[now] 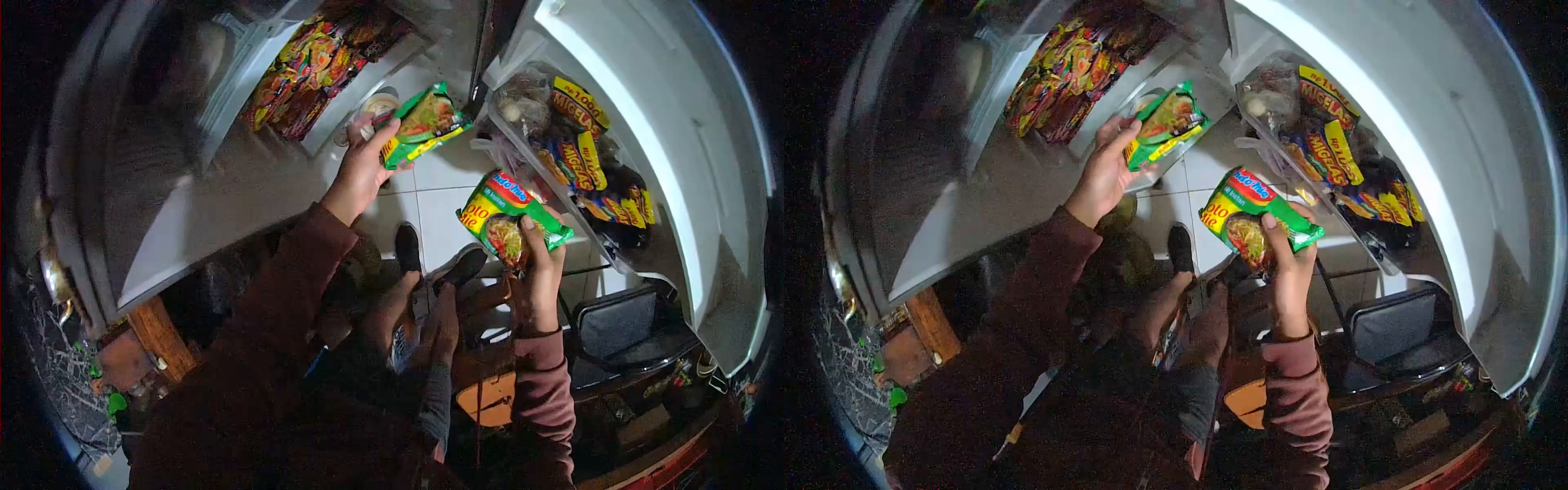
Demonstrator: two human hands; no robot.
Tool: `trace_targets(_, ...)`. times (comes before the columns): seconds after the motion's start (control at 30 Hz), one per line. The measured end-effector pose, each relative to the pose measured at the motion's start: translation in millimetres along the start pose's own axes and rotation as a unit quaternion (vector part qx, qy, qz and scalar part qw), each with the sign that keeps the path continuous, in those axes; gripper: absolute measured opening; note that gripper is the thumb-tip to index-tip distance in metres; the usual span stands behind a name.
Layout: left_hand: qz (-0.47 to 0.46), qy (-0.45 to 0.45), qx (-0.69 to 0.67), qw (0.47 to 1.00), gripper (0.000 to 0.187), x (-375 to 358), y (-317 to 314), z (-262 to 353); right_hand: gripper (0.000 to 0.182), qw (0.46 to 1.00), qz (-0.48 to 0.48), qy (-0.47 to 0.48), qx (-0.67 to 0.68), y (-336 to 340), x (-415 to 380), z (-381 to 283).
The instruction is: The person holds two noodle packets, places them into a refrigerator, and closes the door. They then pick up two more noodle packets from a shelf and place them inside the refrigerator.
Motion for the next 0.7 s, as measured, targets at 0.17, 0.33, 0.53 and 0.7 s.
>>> trace_targets(0.17, 0.062, -0.052, 0.019, 0.997, 0.03, 37, 15, 10, 0.04, 0.998, -0.013, -0.026, -0.054, 7, 17, 25)
trace_targets(0.33, 0.022, -0.113, 0.042, 0.993, 0.038, 82, 41, 33, 0.042, 0.995, -0.058, -0.022, -0.075, -13, 32, 24)
trace_targets(0.53, 0.124, -0.175, 0.118, 0.969, 0.039, 122, 76, 88, 0.041, 0.983, -0.141, -0.015, -0.12, -39, 44, 2)
trace_targets(0.7, 0.248, -0.226, 0.178, 0.925, 0.034, 156, 108, 124, 0.041, 0.965, -0.196, -0.006, -0.172, -54, 57, -22)
Point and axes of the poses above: each hand's wrist, its own x-axis towards the middle knuckle, its own y-axis out of the back of the hand, z = x × y, the point moved 7 cm from there along x, towards the middle knuckle, and after that the axes turned 4 degrees about -z, right-handed, at the moved point
